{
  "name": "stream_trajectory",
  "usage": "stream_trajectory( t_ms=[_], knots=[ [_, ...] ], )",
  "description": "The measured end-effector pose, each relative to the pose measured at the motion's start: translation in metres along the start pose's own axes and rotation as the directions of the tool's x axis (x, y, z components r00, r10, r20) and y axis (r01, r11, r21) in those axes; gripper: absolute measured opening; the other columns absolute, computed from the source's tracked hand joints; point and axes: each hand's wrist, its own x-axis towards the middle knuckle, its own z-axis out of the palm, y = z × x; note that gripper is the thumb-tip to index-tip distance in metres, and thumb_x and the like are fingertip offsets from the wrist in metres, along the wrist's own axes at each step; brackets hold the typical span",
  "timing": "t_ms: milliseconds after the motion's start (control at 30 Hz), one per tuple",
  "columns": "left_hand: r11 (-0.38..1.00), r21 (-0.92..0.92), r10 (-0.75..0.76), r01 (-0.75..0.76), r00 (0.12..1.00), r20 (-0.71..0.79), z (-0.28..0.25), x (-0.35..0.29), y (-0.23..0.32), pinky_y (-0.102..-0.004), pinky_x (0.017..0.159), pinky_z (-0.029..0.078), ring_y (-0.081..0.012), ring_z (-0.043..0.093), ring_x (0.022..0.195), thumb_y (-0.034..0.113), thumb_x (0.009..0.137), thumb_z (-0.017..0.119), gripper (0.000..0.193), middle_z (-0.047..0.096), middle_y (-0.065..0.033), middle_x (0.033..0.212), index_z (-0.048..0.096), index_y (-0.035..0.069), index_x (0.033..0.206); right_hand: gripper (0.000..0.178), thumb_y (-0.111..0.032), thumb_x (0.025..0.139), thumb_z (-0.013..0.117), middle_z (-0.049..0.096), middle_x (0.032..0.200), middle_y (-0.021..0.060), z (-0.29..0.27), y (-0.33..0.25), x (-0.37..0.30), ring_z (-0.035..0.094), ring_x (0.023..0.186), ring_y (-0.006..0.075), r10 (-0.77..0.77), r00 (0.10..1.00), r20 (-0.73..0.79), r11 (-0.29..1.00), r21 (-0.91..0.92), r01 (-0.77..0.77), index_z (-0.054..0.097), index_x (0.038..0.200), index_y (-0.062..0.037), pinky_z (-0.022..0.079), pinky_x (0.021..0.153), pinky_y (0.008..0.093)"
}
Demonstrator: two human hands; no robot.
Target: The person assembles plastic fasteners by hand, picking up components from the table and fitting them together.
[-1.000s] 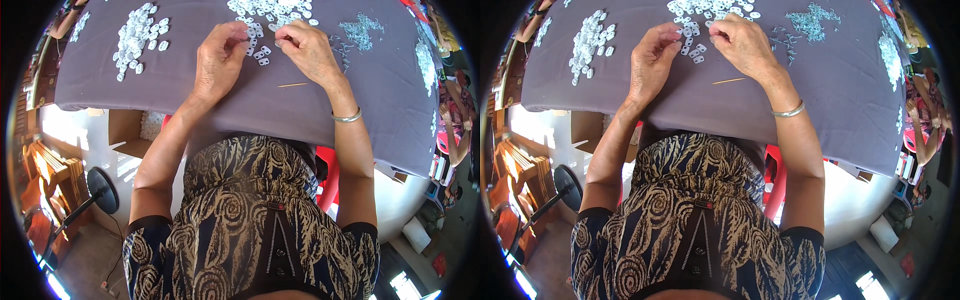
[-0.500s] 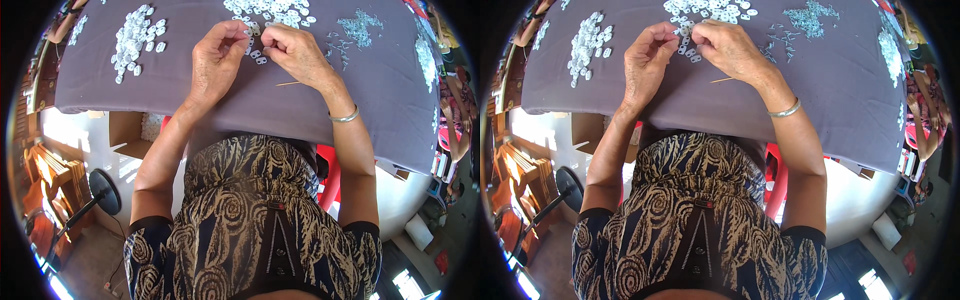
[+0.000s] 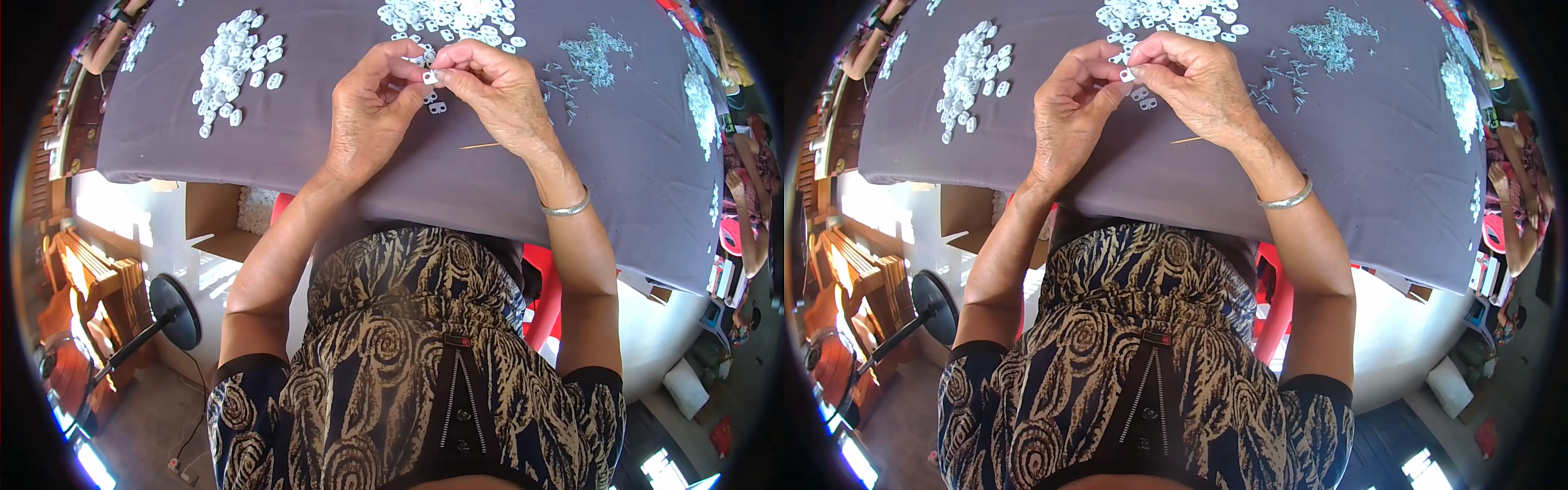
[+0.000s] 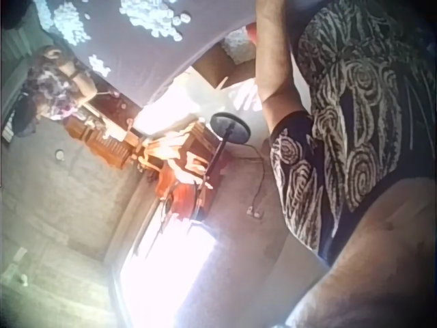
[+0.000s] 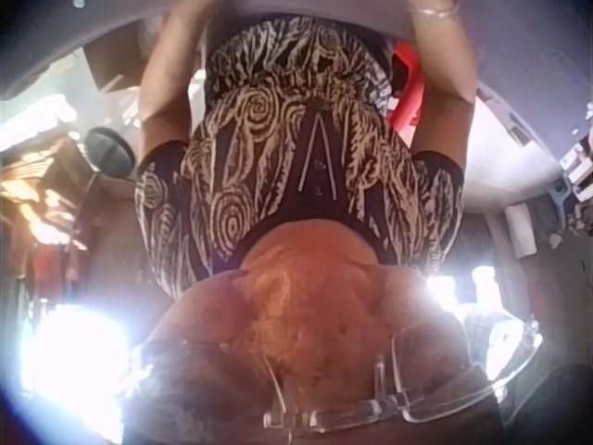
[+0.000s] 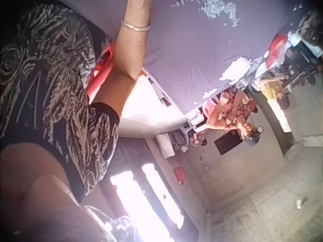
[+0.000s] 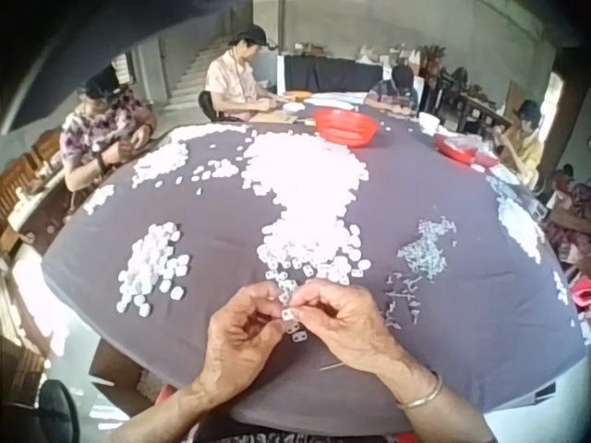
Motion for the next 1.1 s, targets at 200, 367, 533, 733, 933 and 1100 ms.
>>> stream_trajectory(
  t_ms=[200,367,533,733,933,1100],
  knots=[
    [0.999,-0.036,0.002,-0.001,1.0,0.015,0.001,-0.001,0.008,-0.0186,0.064,0.048,-0.0038,0.056,0.073,-0.004,0.082,0.065,0.031,0.062,-0.0013,0.085,0.058,0.003,0.112,0.005,-0.003,0.088,0.061,0.06,0.08,-0.0034,-0.001,0.0,0.001,0.052,0.072,0.0026,-0.017,1.0,0.006,0.997,-0.077,0.017,0.063,0.092,-0.0007,0.044,0.064,0.018],
    [0.998,0.026,-0.056,0.056,0.998,0.013,-0.005,0.0,0.01,-0.0181,0.064,0.048,-0.0033,0.056,0.073,-0.004,0.082,0.065,0.03,0.062,-0.0002,0.083,0.058,0.003,0.111,0.005,-0.001,0.088,0.061,0.061,0.079,-0.0031,0.002,-0.008,-0.002,0.052,0.072,0.0022,0.015,1.0,-0.007,0.99,-0.139,-0.016,0.063,0.092,-0.001,0.044,0.064,0.018],
    [0.996,-0.063,-0.059,0.058,0.998,-0.002,-0.005,0.001,0.012,-0.0179,0.069,0.049,-0.0041,0.058,0.075,-0.004,0.083,0.064,0.027,0.062,0.0,0.083,0.058,0.002,0.109,0.006,-0.003,0.088,0.06,0.058,0.076,-0.0039,0.004,-0.001,0.0,0.05,0.069,0.0019,-0.057,0.998,-0.017,0.995,-0.078,0.056,0.063,0.093,-0.0016,0.042,0.06,0.0182],
    [0.985,-0.17,-0.01,0.01,1.0,0.001,-0.001,0.002,0.004,-0.018,0.073,0.048,-0.0046,0.058,0.079,-0.007,0.084,0.061,0.027,0.061,0.0004,0.084,0.058,0.002,0.11,0.004,-0.004,0.089,0.058,0.052,0.071,-0.0055,0.0,-0.002,-0.004,0.045,0.063,0.0013,0.011,1.0,0.01,0.999,-0.034,-0.011,0.061,0.091,-0.0029,0.037,0.055,0.0188],
    [0.993,-0.095,-0.058,0.064,0.996,0.062,-0.01,0.001,0.013,-0.0187,0.07,0.047,-0.0047,0.056,0.078,-0.006,0.085,0.06,0.03,0.06,0.0018,0.085,0.058,0.003,0.114,0.005,-0.002,0.086,0.057,0.052,0.07,-0.0051,0.007,0.001,-0.001,0.045,0.064,0.0011,-0.067,0.998,0.009,0.997,0.036,0.067,0.061,0.09,-0.0013,0.038,0.053,0.0194],
    [0.99,-0.028,-0.137,0.142,0.981,0.134,-0.019,0.008,0.02,-0.0206,0.068,0.047,-0.0059,0.056,0.077,-0.003,0.085,0.061,0.031,0.061,0.0015,0.086,0.058,0.004,0.115,0.004,-0.001,0.086,0.057,0.055,0.072,-0.0036,0.007,0.003,-0.003,0.047,0.065,0.0022,-0.067,0.998,0.014,0.997,0.05,0.066,0.06,0.088,-0.0006,0.039,0.055,0.0202]
  ],
)
